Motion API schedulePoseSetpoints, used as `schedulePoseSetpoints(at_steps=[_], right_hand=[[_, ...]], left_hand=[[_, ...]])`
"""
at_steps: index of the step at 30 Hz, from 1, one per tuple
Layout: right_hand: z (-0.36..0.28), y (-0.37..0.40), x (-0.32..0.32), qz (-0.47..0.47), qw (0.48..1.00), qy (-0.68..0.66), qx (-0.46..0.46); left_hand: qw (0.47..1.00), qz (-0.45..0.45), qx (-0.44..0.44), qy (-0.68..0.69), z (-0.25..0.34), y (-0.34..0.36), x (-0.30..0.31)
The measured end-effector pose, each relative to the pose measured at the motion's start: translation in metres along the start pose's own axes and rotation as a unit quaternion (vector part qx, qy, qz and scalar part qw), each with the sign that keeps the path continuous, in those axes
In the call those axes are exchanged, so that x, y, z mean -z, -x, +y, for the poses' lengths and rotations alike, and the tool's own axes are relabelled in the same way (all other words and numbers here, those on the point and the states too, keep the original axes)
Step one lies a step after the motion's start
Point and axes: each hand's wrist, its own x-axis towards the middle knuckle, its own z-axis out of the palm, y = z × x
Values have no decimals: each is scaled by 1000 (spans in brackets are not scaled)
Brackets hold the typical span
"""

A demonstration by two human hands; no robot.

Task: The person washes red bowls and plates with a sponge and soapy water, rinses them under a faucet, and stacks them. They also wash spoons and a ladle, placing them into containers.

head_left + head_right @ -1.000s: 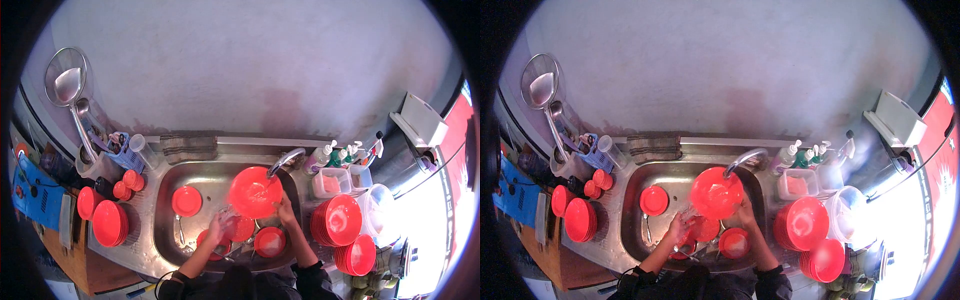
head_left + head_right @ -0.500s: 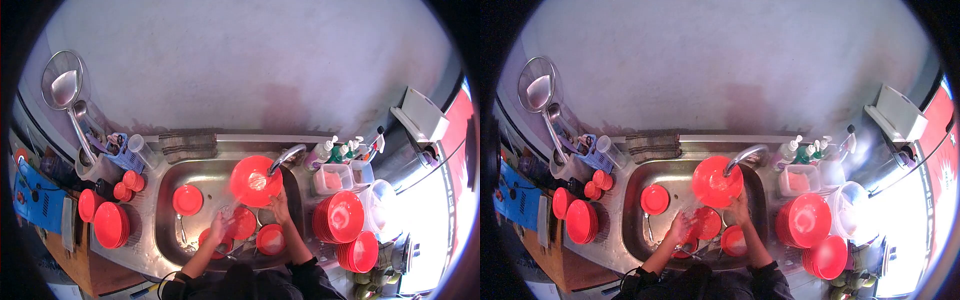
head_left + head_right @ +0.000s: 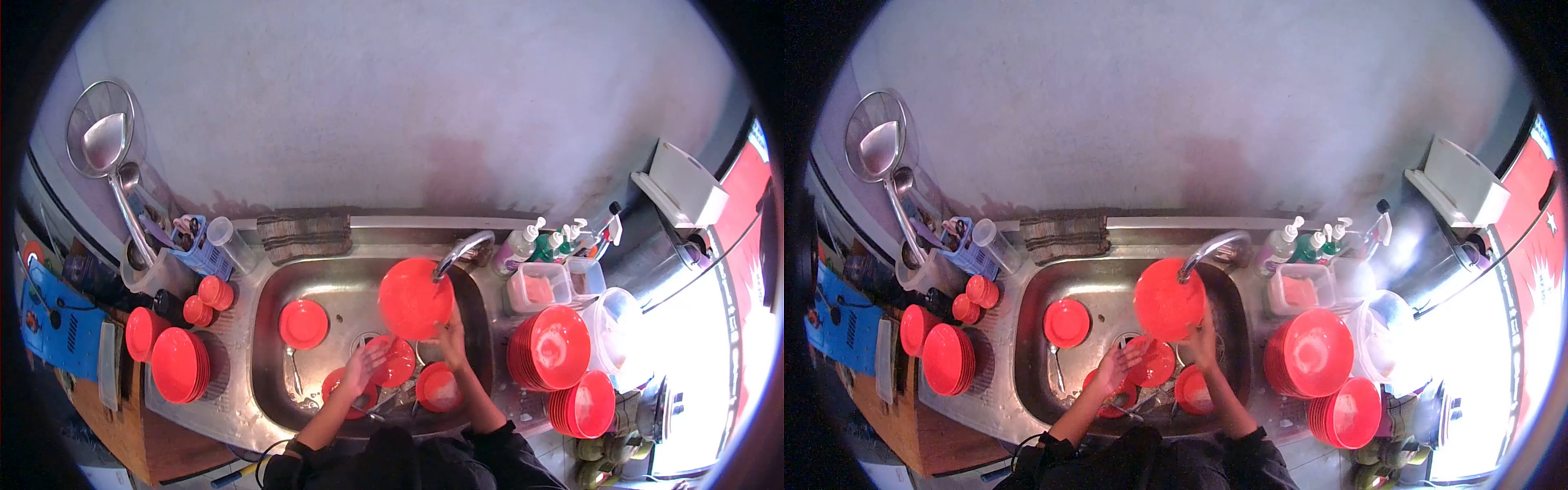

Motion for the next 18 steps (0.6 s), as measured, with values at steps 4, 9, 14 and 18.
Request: schedulePoseSetpoints(at_steps=[4,9,14,18], right_hand=[[-12,18,-3,-60,988,-60,-129],[-22,42,-11,-65,994,6,-84],[-78,59,-23,-98,918,365,-119],[-75,69,-18,-86,922,348,148]], left_hand=[[999,15,35,11,10,11,-18],[993,-21,-3,120,9,12,-23],[991,-43,-10,128,3,8,-15],[996,-46,-15,76,-4,4,-3]])
